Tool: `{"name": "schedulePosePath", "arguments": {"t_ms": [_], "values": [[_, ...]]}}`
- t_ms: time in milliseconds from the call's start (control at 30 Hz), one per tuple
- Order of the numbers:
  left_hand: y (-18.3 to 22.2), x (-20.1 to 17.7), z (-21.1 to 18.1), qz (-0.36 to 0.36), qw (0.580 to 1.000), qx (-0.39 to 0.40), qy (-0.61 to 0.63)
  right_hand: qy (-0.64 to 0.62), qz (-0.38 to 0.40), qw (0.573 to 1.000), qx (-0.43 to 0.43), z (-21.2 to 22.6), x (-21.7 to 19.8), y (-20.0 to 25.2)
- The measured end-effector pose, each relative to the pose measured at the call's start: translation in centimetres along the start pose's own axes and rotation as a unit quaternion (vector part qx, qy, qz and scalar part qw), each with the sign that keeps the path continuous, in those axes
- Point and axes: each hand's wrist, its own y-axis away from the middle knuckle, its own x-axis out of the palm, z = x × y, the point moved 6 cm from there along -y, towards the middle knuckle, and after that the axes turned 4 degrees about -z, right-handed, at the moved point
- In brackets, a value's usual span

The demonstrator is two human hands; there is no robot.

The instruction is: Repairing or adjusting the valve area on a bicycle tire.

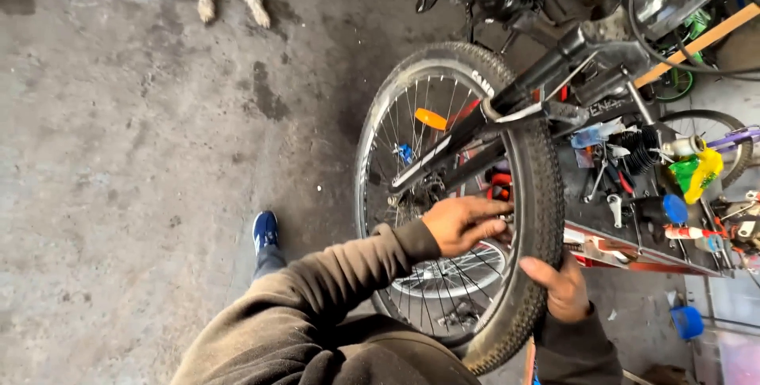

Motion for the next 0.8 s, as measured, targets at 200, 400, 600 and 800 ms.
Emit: {"name": "schedulePosePath", "arguments": {"t_ms": [200, 400, 600, 800], "values": [[-0.2, 0.0, 1.5, -0.027, 0.998, 0.026, -0.051, 0.084, -0.089, 0.991, 0.062, -1.6, -3.2, -0.2], [-0.1, 0.6, 5.5, -0.093, 0.991, -0.081, 0.046, 0.083, -0.085, 0.993, 0.006, -1.5, -2.7, 0.4], [0.0, -0.4, 3.0, -0.072, 0.995, -0.021, 0.065, 0.018, -0.121, 0.992, -0.031, -2.9, -2.9, 1.3], [0.4, 0.0, 3.2, -0.102, 0.994, 0.021, -0.044, 0.197, 0.033, 0.978, -0.054, 5.7, 3.0, 1.1]]}}
